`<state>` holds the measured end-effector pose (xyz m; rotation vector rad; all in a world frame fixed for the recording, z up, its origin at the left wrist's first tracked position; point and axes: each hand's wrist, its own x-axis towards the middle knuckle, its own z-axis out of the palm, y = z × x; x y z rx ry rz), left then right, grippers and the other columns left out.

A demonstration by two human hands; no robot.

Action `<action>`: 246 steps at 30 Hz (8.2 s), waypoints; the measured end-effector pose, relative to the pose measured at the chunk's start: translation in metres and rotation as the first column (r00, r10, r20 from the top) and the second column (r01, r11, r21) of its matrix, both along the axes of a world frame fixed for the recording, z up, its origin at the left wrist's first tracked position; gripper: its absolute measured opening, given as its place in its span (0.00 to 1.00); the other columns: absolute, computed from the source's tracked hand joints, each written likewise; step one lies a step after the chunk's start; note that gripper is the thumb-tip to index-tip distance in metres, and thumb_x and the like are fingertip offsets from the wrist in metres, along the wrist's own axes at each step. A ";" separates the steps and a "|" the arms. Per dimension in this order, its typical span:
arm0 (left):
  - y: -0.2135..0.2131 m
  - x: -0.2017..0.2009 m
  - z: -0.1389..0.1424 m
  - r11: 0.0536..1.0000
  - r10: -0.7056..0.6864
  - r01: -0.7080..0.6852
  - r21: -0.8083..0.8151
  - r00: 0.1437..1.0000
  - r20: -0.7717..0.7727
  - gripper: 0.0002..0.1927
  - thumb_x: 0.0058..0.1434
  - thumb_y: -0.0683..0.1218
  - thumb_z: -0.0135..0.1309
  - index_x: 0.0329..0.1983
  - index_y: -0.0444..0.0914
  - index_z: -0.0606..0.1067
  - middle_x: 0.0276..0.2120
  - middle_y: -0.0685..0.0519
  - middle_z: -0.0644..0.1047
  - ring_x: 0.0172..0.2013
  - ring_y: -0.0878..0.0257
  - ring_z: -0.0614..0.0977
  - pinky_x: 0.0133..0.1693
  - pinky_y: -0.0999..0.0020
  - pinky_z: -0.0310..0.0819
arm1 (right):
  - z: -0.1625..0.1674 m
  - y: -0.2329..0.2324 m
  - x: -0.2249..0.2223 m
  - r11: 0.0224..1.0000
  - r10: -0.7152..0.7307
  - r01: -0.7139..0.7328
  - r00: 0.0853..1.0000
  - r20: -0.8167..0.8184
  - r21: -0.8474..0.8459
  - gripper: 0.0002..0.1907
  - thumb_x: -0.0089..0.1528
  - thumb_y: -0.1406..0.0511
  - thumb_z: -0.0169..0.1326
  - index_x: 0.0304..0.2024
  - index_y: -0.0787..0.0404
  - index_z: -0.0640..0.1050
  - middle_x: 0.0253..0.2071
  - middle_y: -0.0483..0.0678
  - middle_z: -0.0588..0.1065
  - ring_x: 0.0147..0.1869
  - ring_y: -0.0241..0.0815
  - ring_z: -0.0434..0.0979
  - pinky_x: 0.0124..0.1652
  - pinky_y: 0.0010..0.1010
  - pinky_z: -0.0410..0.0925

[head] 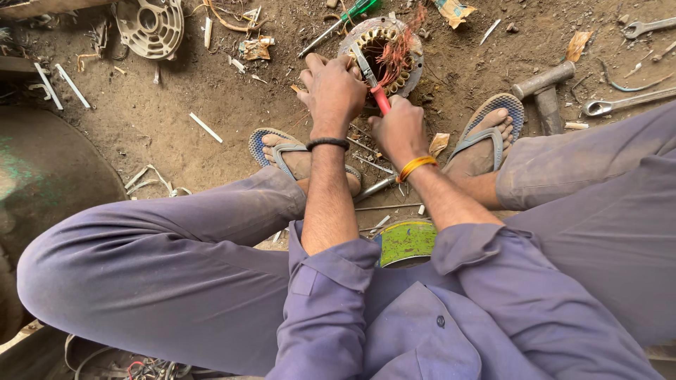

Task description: The person sits on the ground and uses red-handled pliers to cut copper wires from a cylindrical motor stator. The person repeatedly cuts and pulls the wires, leaving a growing pile of loose copper strands on the dirt floor.

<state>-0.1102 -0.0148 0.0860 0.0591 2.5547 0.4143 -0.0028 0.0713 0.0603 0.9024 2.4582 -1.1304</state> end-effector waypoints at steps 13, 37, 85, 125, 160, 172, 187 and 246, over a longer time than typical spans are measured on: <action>-0.030 0.017 -0.048 0.850 0.340 -0.165 0.500 0.897 -0.283 0.17 0.59 0.55 0.61 0.27 0.36 0.81 0.36 0.45 0.78 0.47 0.53 0.75 0.52 0.59 0.69 | 0.102 0.067 0.011 0.822 0.053 0.079 0.976 0.213 -0.564 0.14 0.61 0.64 0.53 0.50 0.57 0.79 0.39 0.48 0.79 0.37 0.40 0.80 0.35 0.36 0.76; -0.050 -0.041 0.020 0.310 0.304 -0.323 0.894 0.925 0.229 0.15 0.65 0.47 0.48 0.21 0.47 0.74 0.22 0.57 0.78 0.22 0.71 0.68 0.26 0.73 0.61 | 0.066 0.055 0.030 0.944 0.327 -0.285 0.876 0.355 -0.166 0.12 0.59 0.60 0.57 0.38 0.63 0.79 0.29 0.58 0.79 0.33 0.53 0.80 0.35 0.47 0.70; -0.013 0.068 -0.053 0.887 0.344 -0.203 0.414 0.890 -0.299 0.03 0.58 0.49 0.63 0.34 0.50 0.84 0.33 0.61 0.83 0.36 0.63 0.78 0.46 0.61 0.65 | 0.008 0.063 0.022 0.913 0.407 -0.395 0.896 0.177 -0.102 0.12 0.61 0.61 0.54 0.37 0.65 0.79 0.29 0.60 0.79 0.34 0.56 0.81 0.40 0.46 0.72; -0.012 0.066 -0.045 0.944 0.214 -0.122 0.305 0.933 -0.290 0.03 0.57 0.45 0.61 0.29 0.43 0.83 0.32 0.53 0.78 0.40 0.58 0.74 0.48 0.54 0.62 | -0.005 0.057 0.022 0.923 0.254 -0.136 0.919 0.303 -0.360 0.18 0.65 0.57 0.59 0.39 0.67 0.78 0.28 0.50 0.78 0.28 0.42 0.78 0.29 0.36 0.70; 0.005 0.118 -0.005 0.661 0.637 -0.180 0.728 0.647 -0.419 0.13 0.62 0.39 0.54 0.50 0.32 0.74 0.46 0.42 0.77 0.52 0.44 0.76 0.59 0.53 0.66 | -0.035 0.043 0.049 0.919 -0.095 0.196 0.952 0.292 -0.341 0.19 0.64 0.59 0.55 0.30 0.72 0.80 0.23 0.55 0.76 0.21 0.48 0.75 0.22 0.40 0.64; 0.037 0.144 -0.058 -0.055 0.072 -0.930 0.363 0.359 0.931 0.45 0.43 0.62 0.70 0.56 0.27 0.73 0.49 0.39 0.80 0.46 0.54 0.82 0.47 0.60 0.75 | 0.006 0.026 0.042 0.740 -0.100 0.147 0.989 0.109 -0.656 0.13 0.63 0.53 0.60 0.39 0.53 0.76 0.26 0.36 0.71 0.29 0.30 0.70 0.27 0.28 0.64; 0.050 0.141 -0.074 0.211 0.518 -0.841 0.498 0.528 0.673 0.41 0.53 0.63 0.64 0.56 0.27 0.69 0.43 0.34 0.76 0.46 0.37 0.80 0.48 0.41 0.78 | -0.039 0.034 0.036 0.842 -0.059 0.118 0.990 0.128 -0.527 0.16 0.64 0.53 0.61 0.40 0.58 0.78 0.29 0.41 0.74 0.28 0.36 0.71 0.26 0.32 0.65; -0.004 0.094 -0.065 0.787 0.420 -0.240 0.569 0.883 -0.208 0.08 0.67 0.48 0.52 0.42 0.42 0.79 0.25 0.49 0.82 0.27 0.58 0.86 0.30 0.62 0.80 | 0.050 0.063 0.038 0.620 -0.023 0.151 0.984 0.174 -0.770 0.20 0.69 0.64 0.49 0.64 0.59 0.71 0.46 0.52 0.78 0.43 0.45 0.82 0.44 0.47 0.79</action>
